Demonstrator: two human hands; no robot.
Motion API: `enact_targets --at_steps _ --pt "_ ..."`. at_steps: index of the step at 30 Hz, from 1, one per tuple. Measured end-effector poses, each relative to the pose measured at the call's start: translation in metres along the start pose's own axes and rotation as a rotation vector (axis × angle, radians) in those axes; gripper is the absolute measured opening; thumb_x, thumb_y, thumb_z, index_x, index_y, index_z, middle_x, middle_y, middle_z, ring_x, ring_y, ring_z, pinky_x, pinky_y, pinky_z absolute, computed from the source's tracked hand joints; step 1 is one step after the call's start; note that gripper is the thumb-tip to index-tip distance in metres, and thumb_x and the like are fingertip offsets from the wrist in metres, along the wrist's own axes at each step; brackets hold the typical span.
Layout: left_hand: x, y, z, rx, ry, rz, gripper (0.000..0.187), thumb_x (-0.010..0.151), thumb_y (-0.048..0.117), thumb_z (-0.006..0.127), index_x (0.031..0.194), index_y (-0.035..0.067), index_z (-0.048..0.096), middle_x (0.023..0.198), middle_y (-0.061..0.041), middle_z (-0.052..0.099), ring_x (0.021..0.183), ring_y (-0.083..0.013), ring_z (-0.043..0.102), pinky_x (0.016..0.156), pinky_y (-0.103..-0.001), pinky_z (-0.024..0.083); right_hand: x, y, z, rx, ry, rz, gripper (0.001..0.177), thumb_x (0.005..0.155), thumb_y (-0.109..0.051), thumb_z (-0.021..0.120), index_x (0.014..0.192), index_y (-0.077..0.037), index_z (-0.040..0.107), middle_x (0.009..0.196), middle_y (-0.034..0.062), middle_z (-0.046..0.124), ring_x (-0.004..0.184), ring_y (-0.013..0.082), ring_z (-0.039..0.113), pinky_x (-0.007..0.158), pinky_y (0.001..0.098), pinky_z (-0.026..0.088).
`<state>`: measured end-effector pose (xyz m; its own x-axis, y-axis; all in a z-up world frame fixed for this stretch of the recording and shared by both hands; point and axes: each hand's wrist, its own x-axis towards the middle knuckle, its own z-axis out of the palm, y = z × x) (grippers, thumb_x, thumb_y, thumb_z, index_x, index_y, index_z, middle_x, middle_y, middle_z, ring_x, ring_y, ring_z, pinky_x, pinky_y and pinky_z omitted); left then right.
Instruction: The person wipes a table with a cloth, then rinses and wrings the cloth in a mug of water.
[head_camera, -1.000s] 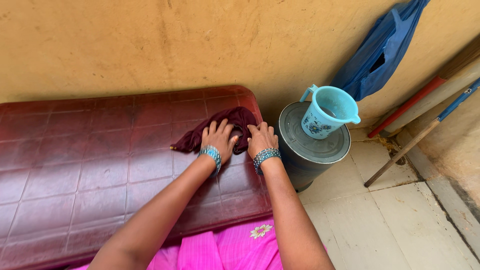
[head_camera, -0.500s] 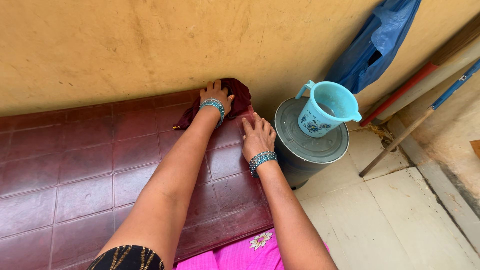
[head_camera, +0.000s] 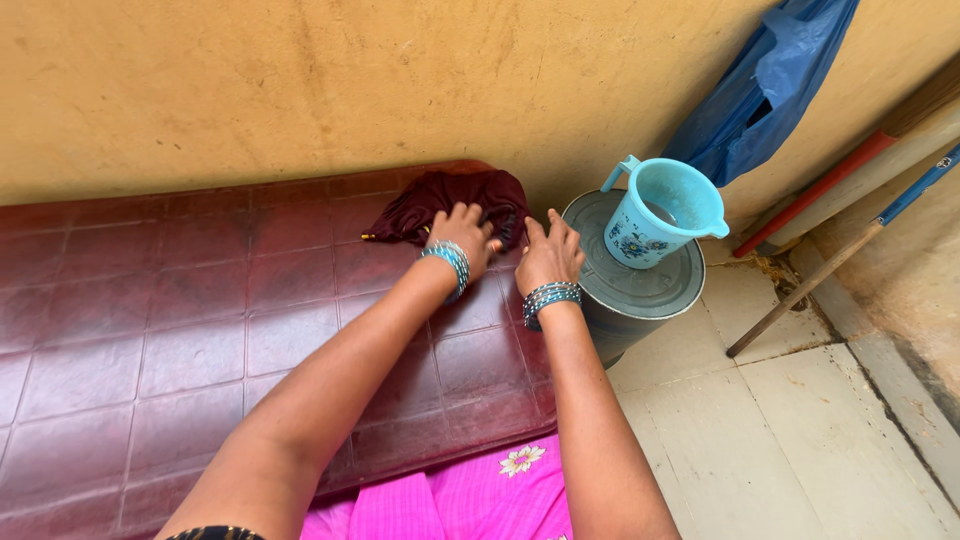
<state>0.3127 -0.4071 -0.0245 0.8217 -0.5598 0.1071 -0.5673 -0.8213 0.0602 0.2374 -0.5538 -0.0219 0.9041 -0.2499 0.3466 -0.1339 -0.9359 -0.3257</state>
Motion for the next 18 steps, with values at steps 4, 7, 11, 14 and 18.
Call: enact_targets --at_steps 4,7,11,14,18 --pt "-0.044 0.028 -0.003 -0.020 0.025 0.062 0.043 0.099 0.047 0.053 0.127 0.018 0.070 0.132 -0.009 0.056 0.123 -0.0275 0.046 0.094 -0.047 0.040 0.001 0.004 -0.006 0.043 -0.009 0.054 0.050 0.085 -0.009 0.070 0.134 -0.019 0.065 0.155 0.0120 0.041 0.137 0.0362 0.039 0.110 0.0543 0.035" --pt "-0.086 0.045 -0.006 -0.068 0.074 0.103 0.042 0.095 0.041 0.060 0.126 0.014 0.070 0.129 -0.011 0.057 0.120 -0.0276 0.048 0.090 -0.045 0.041 0.001 0.007 -0.009 0.055 -0.054 0.076 0.045 0.088 -0.009 0.068 0.132 -0.021 0.066 0.153 0.0092 0.045 0.138 0.0348 0.040 0.110 0.0539 0.037" --pt "-0.137 0.062 -0.012 -0.104 0.143 0.150 0.044 0.088 0.032 0.069 0.127 0.011 0.069 0.120 -0.011 0.058 0.115 -0.0277 0.049 0.088 -0.043 0.041 0.000 0.015 -0.010 0.062 -0.164 0.065 0.052 0.084 -0.005 0.068 0.132 -0.022 0.066 0.148 0.0070 0.051 0.135 0.0353 0.045 0.110 0.0489 0.042" --pt "-0.168 0.069 -0.022 -0.158 0.142 0.169 0.040 0.087 0.020 0.070 0.125 0.009 0.069 0.116 -0.011 0.058 0.110 -0.0290 0.052 0.086 -0.041 0.042 -0.001 0.023 -0.007 0.056 -0.228 0.032 0.064 0.078 0.005 0.063 0.134 -0.026 0.066 0.148 0.0079 0.050 0.132 0.0380 0.045 0.108 0.0474 0.044" --pt "-0.205 0.072 -0.036 -0.343 -0.050 0.140 0.037 0.085 0.013 0.066 0.121 0.012 0.070 0.111 -0.011 0.060 0.106 -0.0308 0.057 0.090 -0.044 0.045 -0.002 0.029 -0.010 0.101 -0.269 -0.036 0.071 0.074 0.009 0.062 0.136 -0.026 0.064 0.148 0.0075 0.050 0.130 0.0382 0.046 0.106 0.0469 0.044"
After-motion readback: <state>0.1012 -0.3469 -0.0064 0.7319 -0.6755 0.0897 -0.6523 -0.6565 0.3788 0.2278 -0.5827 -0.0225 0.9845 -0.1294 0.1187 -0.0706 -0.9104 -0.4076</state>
